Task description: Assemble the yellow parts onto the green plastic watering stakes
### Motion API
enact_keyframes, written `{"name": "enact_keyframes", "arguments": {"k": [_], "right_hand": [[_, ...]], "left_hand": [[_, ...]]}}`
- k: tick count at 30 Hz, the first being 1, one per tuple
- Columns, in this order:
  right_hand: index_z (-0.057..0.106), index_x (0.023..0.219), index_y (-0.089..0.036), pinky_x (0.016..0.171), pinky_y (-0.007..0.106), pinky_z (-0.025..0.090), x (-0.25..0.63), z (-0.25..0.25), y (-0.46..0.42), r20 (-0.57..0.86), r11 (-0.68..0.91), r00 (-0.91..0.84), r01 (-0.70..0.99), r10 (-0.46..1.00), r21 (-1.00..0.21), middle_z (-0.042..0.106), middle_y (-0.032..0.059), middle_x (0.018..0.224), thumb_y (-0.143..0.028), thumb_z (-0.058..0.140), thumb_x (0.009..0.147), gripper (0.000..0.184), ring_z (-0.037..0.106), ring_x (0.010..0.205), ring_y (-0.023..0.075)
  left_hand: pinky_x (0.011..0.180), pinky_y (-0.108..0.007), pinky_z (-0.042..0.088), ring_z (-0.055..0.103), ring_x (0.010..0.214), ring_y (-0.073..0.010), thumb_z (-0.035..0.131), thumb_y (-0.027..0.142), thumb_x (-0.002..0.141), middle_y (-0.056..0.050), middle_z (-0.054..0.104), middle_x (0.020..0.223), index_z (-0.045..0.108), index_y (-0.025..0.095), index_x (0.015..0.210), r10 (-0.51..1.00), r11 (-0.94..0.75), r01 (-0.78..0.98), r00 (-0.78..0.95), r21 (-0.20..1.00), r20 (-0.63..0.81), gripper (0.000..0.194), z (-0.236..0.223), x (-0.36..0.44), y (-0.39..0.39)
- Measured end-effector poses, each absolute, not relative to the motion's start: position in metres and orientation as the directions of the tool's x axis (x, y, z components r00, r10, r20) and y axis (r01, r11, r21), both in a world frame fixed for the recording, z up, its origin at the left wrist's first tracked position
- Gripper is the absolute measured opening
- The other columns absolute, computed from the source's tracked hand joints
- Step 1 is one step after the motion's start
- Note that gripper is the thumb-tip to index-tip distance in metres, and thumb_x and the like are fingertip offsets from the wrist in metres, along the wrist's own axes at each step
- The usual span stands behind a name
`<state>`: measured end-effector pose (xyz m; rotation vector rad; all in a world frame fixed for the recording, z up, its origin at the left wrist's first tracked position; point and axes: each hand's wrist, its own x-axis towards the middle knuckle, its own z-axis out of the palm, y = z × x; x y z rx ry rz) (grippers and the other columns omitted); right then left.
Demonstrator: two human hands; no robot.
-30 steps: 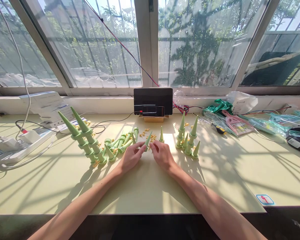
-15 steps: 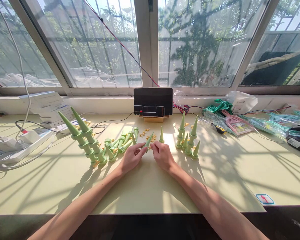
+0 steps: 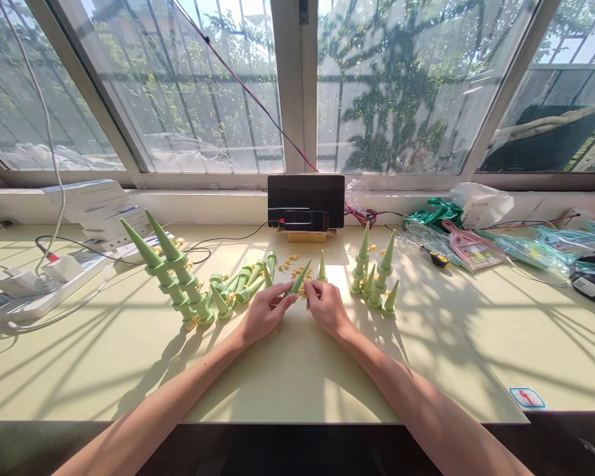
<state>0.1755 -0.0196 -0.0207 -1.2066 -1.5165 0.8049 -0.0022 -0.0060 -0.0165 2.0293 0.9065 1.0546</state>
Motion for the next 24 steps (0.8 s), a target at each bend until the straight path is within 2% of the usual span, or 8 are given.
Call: {"name": "enact_keyframes", "arguments": {"k": [4,7,11,16,19,24], "right_hand": [[0.047,0.056,-0.02,0.041,0.025,0.028,0.174,-0.022,-0.018,0.222,0.221,-0.017,0.181,0.975,-0.958,0.046,-0.0028,0.045,-0.054,0.051,0.091,0.048,0.037,0.038,0.0091],[0.049,0.058,-0.02,0.035,0.024,0.02,0.174,-0.022,-0.016,0.083,0.085,-0.053,0.024,0.995,-0.996,0.041,-0.0054,0.043,-0.057,0.057,0.084,0.046,0.028,0.033,0.0067],[0.052,0.061,-0.018,0.035,0.021,0.012,0.179,-0.02,-0.015,-0.076,-0.105,-0.179,-0.156,0.981,-0.982,0.038,-0.0071,0.045,-0.058,0.068,0.076,0.045,0.022,0.034,0.0036],[0.052,0.065,-0.017,0.036,0.019,0.011,0.186,-0.02,-0.014,-0.111,-0.169,-0.29,-0.183,0.951,-0.969,0.038,-0.0073,0.048,-0.056,0.072,0.075,0.044,0.022,0.038,0.0032],[0.052,0.065,-0.017,0.036,0.019,0.011,0.185,-0.018,-0.014,-0.13,-0.185,-0.278,-0.184,0.952,-0.965,0.039,-0.007,0.05,-0.055,0.071,0.075,0.044,0.023,0.039,0.0031],[0.053,0.066,-0.017,0.036,0.02,0.012,0.18,-0.01,-0.017,-0.15,-0.207,-0.255,-0.217,0.955,-0.954,0.04,-0.0068,0.052,-0.054,0.073,0.075,0.043,0.024,0.039,0.0032]], "left_hand": [[0.054,-0.02,0.048,0.053,0.069,-0.0111,0.051,0.039,0.096,-0.007,0.064,0.098,0.063,0.02,0.133,0.798,-0.546,0.253,0.447,0.799,0.404,0.043,-0.017,-0.003,-0.006],[0.056,-0.02,0.05,0.054,0.072,-0.0122,0.051,0.037,0.096,-0.007,0.063,0.095,0.064,0.02,0.133,0.787,-0.56,0.25,0.459,0.79,0.413,0.042,-0.015,-0.003,-0.006],[0.061,-0.022,0.053,0.058,0.079,-0.0146,0.051,0.035,0.096,-0.007,0.065,0.096,0.064,0.02,0.133,0.769,-0.582,0.243,0.474,0.776,0.428,0.041,-0.014,-0.003,-0.006],[0.062,-0.023,0.054,0.06,0.08,-0.0147,0.051,0.034,0.096,-0.008,0.065,0.101,0.063,0.02,0.133,0.761,-0.591,0.227,0.475,0.774,0.442,0.041,-0.015,-0.002,-0.006],[0.06,-0.022,0.053,0.06,0.079,-0.0148,0.051,0.035,0.096,-0.009,0.066,0.101,0.064,0.02,0.132,0.766,-0.588,0.221,0.461,0.778,0.448,0.041,-0.015,-0.001,-0.005],[0.051,-0.021,0.047,0.056,0.063,-0.0104,0.054,0.038,0.095,-0.009,0.069,0.103,0.066,0.017,0.128,0.805,-0.525,0.204,0.433,0.826,0.404,0.041,-0.013,0.0,-0.004]]}}
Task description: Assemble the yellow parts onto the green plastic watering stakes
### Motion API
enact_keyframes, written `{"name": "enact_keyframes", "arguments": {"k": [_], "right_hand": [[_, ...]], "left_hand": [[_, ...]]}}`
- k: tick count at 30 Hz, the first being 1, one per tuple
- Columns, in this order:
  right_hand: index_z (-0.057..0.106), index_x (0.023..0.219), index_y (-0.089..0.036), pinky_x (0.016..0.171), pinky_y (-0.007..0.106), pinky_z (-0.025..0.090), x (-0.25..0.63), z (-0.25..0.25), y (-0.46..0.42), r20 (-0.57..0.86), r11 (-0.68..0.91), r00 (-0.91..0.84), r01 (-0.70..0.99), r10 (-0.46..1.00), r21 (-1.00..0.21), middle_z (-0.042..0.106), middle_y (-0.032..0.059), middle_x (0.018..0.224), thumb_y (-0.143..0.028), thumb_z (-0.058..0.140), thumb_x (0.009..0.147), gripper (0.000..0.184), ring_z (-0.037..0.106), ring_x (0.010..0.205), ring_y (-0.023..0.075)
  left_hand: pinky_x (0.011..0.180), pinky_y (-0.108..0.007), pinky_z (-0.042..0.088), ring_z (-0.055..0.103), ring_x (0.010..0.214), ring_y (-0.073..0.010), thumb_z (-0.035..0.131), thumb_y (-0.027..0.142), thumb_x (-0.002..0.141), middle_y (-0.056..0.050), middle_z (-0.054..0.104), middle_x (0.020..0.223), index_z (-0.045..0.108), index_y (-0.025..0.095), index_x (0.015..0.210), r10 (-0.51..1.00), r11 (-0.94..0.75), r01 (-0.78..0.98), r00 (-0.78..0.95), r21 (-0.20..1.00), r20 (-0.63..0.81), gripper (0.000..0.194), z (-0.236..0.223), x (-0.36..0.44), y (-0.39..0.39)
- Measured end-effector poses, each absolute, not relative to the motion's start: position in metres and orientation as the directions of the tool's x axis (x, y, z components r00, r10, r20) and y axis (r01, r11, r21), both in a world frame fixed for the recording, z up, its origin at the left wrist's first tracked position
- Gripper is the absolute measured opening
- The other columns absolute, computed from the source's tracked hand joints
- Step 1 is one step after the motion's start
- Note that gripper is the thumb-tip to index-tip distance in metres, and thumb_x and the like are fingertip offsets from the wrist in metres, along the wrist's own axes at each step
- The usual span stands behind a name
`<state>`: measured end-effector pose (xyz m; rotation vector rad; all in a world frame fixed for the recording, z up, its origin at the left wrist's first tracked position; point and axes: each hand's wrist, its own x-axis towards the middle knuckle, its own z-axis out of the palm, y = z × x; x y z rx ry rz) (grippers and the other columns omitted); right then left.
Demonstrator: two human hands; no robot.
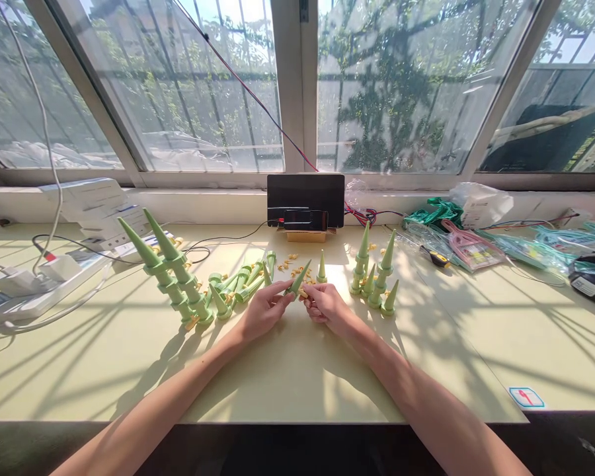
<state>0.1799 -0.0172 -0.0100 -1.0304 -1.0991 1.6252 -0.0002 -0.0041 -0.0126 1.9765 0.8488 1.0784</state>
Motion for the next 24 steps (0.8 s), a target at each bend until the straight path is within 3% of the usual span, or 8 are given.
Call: {"name": "enact_keyframes", "arguments": {"k": [9,16,20,24], "right_hand": [[0.056,0.067,-0.015,0.038,0.021,0.011,0.18,-0.0051,-0.0227,-0.131,-0.214,-0.285,-0.282,0.949,-0.935,0.039,-0.0071,0.055,-0.045,0.074,0.074,0.036,0.021,0.041,0.0025],[0.055,0.065,-0.016,0.038,0.022,0.011,0.1763,-0.0094,-0.0211,-0.103,-0.163,-0.213,-0.287,0.972,-0.944,0.041,-0.0068,0.051,-0.046,0.076,0.07,0.037,0.023,0.039,0.0027],[0.053,0.062,-0.017,0.037,0.023,0.015,0.1736,-0.0117,-0.0215,-0.015,-0.041,-0.134,-0.192,0.991,-0.981,0.042,-0.0062,0.049,-0.048,0.07,0.077,0.039,0.024,0.037,0.0038],[0.049,0.058,-0.019,0.041,0.025,0.026,0.1744,-0.0121,-0.0232,0.167,0.174,-0.074,0.088,0.983,-0.981,0.043,-0.0041,0.047,-0.045,0.058,0.087,0.04,0.033,0.04,0.0077]], "left_hand": [[0.058,-0.023,0.051,0.061,0.078,-0.0154,0.055,0.036,0.094,-0.01,0.071,0.105,0.068,0.017,0.126,0.812,-0.518,0.205,0.425,0.831,0.401,0.04,-0.0112,-0.0001,-0.0043],[0.057,-0.022,0.048,0.057,0.074,-0.0149,0.057,0.039,0.092,-0.01,0.069,0.093,0.072,0.014,0.121,0.827,-0.501,0.216,0.406,0.838,0.39,0.041,-0.007,0.0009,-0.0081],[0.043,-0.019,0.03,0.039,0.049,-0.0074,0.058,0.043,0.09,-0.002,0.06,0.066,0.07,0.009,0.121,0.873,-0.401,0.241,0.393,0.884,0.289,0.047,-0.0063,0.0002,-0.0094],[0.04,-0.02,0.019,0.025,0.043,-0.0045,0.057,0.047,0.091,0.004,0.046,0.054,0.071,0.009,0.119,0.876,-0.346,0.216,0.423,0.913,0.232,0.049,-0.0094,-0.0012,-0.0072]]}}
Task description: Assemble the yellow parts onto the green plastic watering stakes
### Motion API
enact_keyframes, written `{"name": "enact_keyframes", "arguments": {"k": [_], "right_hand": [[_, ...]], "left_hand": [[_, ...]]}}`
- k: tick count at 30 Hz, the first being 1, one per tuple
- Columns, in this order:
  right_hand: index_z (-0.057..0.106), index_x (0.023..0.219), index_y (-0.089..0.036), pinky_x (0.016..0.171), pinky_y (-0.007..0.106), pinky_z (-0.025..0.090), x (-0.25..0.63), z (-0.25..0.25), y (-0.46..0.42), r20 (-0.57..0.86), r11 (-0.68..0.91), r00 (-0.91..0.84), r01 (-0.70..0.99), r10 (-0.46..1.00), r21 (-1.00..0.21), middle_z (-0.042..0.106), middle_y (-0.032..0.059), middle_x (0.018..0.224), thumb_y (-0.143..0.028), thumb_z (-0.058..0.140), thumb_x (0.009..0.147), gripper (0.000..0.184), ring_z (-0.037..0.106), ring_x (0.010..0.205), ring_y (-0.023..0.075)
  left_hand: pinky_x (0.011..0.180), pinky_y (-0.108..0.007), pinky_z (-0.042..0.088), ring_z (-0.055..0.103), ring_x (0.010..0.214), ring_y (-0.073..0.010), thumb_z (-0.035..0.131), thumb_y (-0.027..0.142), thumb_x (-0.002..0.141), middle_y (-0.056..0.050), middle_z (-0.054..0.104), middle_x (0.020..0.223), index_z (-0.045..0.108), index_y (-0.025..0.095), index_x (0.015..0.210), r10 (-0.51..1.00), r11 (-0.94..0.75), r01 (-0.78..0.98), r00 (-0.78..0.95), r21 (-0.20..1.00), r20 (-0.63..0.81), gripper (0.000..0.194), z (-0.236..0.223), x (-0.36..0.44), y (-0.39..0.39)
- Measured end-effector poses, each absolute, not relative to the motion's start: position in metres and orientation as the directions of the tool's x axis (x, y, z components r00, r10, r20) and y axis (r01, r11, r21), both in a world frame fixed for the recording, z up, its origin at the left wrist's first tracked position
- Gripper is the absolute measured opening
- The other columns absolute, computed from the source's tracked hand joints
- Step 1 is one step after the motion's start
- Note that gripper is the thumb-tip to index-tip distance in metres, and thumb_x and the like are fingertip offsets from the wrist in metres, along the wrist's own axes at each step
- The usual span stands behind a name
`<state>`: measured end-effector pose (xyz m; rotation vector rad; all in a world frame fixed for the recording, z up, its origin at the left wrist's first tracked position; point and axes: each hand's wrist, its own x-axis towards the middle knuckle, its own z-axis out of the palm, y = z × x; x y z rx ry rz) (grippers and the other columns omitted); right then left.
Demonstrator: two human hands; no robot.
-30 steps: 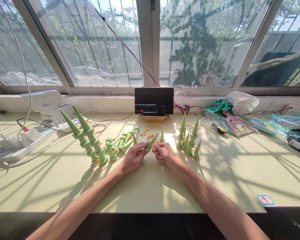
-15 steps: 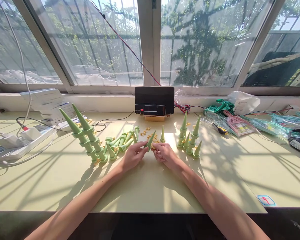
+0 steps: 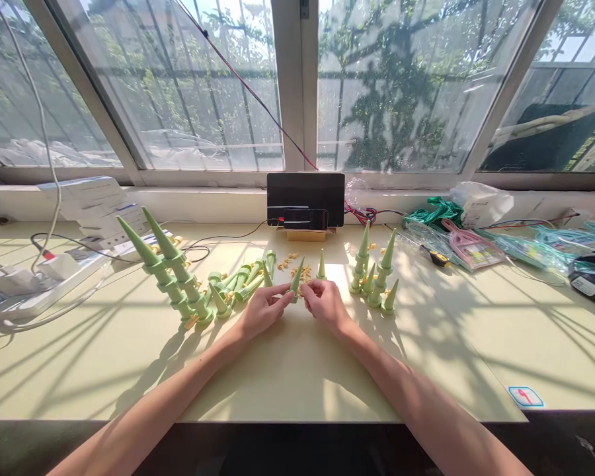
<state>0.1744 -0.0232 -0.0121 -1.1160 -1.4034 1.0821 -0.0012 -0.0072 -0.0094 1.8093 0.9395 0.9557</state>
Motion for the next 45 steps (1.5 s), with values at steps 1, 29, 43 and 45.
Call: {"name": "enact_keyframes", "arguments": {"k": [1,29,43,45], "right_hand": [[0.05,0.058,-0.019,0.043,0.025,0.029,0.1748,-0.0117,-0.0238,0.224,0.232,-0.062,0.174,0.973,-0.957,0.045,-0.003,0.048,-0.043,0.056,0.089,0.04,0.037,0.042,0.0088],[0.053,0.059,-0.019,0.05,0.025,0.034,0.1769,-0.0088,-0.025,0.363,0.36,-0.058,0.345,0.93,-0.867,0.051,-0.0015,0.051,-0.038,0.052,0.092,0.038,0.043,0.048,0.0109],[0.052,0.058,-0.019,0.049,0.025,0.036,0.1776,-0.0105,-0.0228,0.351,0.353,-0.069,0.338,0.934,-0.873,0.053,-0.0008,0.05,-0.04,0.052,0.092,0.04,0.045,0.047,0.0113],[0.052,0.059,-0.019,0.049,0.025,0.036,0.1769,-0.0118,-0.0221,0.349,0.35,-0.064,0.323,0.935,-0.879,0.052,-0.0009,0.05,-0.041,0.052,0.092,0.04,0.044,0.046,0.0114]], "left_hand": [[0.04,-0.02,0.02,0.026,0.043,-0.0044,0.057,0.048,0.091,0.005,0.044,0.054,0.072,0.01,0.118,0.877,-0.334,0.208,0.427,0.919,0.221,0.049,-0.0101,-0.0014,-0.0065],[0.039,-0.02,0.022,0.027,0.041,-0.0045,0.061,0.051,0.088,0.006,0.04,0.054,0.068,0.01,0.125,0.872,-0.247,0.133,0.462,0.96,0.16,0.056,-0.0137,-0.0036,-0.0032],[0.042,-0.021,0.027,0.03,0.041,-0.0068,0.06,0.051,0.089,0.008,0.035,0.045,0.062,0.009,0.133,0.884,-0.231,0.163,0.446,0.959,0.137,0.061,-0.0165,-0.0034,-0.0017],[0.042,-0.021,0.027,0.031,0.041,-0.0069,0.059,0.051,0.089,0.008,0.036,0.045,0.063,0.009,0.132,0.885,-0.231,0.167,0.445,0.959,0.136,0.06,-0.016,-0.0032,-0.0018]]}}
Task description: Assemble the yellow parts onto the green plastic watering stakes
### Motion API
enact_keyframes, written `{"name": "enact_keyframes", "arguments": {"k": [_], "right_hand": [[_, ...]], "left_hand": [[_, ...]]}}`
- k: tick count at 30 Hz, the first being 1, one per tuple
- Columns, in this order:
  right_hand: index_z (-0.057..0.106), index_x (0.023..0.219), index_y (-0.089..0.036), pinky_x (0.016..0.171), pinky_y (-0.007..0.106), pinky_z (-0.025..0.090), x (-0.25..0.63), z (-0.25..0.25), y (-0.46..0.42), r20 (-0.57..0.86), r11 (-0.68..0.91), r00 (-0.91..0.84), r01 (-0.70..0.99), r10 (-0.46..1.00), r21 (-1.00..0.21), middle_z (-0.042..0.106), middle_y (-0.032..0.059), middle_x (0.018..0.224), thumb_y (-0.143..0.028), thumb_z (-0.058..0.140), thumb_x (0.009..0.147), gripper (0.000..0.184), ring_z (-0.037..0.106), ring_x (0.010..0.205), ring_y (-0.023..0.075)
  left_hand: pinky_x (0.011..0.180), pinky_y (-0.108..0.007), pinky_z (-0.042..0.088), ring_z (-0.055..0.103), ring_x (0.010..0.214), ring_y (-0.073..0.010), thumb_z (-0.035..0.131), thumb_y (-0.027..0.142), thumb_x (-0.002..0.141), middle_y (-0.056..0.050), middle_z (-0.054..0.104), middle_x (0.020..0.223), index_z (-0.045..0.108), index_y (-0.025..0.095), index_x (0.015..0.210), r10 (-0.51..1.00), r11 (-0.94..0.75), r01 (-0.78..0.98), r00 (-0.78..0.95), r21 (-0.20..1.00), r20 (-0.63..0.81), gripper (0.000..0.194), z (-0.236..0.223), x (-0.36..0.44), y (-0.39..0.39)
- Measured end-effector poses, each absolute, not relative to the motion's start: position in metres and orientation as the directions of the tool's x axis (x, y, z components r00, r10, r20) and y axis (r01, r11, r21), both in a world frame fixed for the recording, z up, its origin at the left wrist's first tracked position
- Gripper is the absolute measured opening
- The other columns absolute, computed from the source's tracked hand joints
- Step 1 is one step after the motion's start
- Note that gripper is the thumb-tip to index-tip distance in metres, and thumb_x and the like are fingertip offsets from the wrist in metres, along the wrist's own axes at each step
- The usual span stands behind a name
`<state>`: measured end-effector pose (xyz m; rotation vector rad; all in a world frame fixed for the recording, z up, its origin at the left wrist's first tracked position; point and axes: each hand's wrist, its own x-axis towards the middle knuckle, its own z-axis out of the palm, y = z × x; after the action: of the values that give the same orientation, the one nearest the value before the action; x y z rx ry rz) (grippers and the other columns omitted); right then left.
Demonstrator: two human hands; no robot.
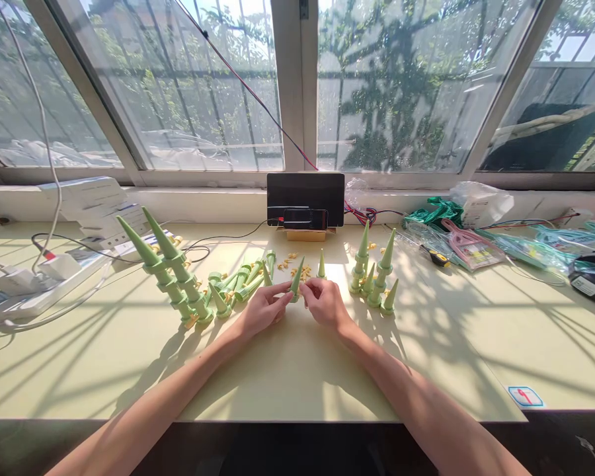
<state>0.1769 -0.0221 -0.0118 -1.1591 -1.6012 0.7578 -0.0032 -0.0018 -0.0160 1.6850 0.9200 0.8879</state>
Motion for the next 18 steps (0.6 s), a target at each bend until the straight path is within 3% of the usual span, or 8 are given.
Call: {"name": "enact_keyframes", "arguments": {"k": [6,12,18], "right_hand": [[0.056,0.065,-0.018,0.05,0.025,0.035,0.173,-0.01,-0.026,0.367,0.351,-0.017,0.343,0.93,-0.871,0.053,-0.0009,0.055,-0.044,0.054,0.091,0.036,0.045,0.051,0.0118],[0.05,0.069,-0.02,0.05,0.024,0.029,0.17,-0.005,-0.032,0.454,0.441,-0.076,0.427,0.888,-0.789,0.04,-0.0054,0.056,-0.045,0.058,0.088,0.032,0.034,0.052,0.0101],[0.044,0.067,-0.021,0.05,0.024,0.029,0.169,-0.007,-0.032,0.494,0.47,-0.078,0.466,0.866,-0.75,0.038,-0.0058,0.055,-0.043,0.055,0.088,0.032,0.033,0.052,0.0101]], "left_hand": [[0.041,-0.02,0.032,0.038,0.037,-0.0075,0.054,0.047,0.093,0.006,0.045,0.045,0.063,0.014,0.13,0.882,-0.247,0.185,0.448,0.951,0.142,0.051,-0.015,-0.001,-0.001],[0.037,-0.02,0.028,0.034,0.033,-0.0075,0.052,0.049,0.093,0.007,0.047,0.041,0.052,0.007,0.136,0.904,-0.132,0.175,0.425,0.976,0.046,0.061,-0.01,0.0,-0.004],[0.036,-0.02,0.025,0.033,0.034,-0.0076,0.053,0.055,0.09,0.007,0.044,0.041,0.056,0.006,0.131,0.876,-0.081,0.131,0.482,0.988,0.008,0.064,-0.009,0.0,-0.004]]}}
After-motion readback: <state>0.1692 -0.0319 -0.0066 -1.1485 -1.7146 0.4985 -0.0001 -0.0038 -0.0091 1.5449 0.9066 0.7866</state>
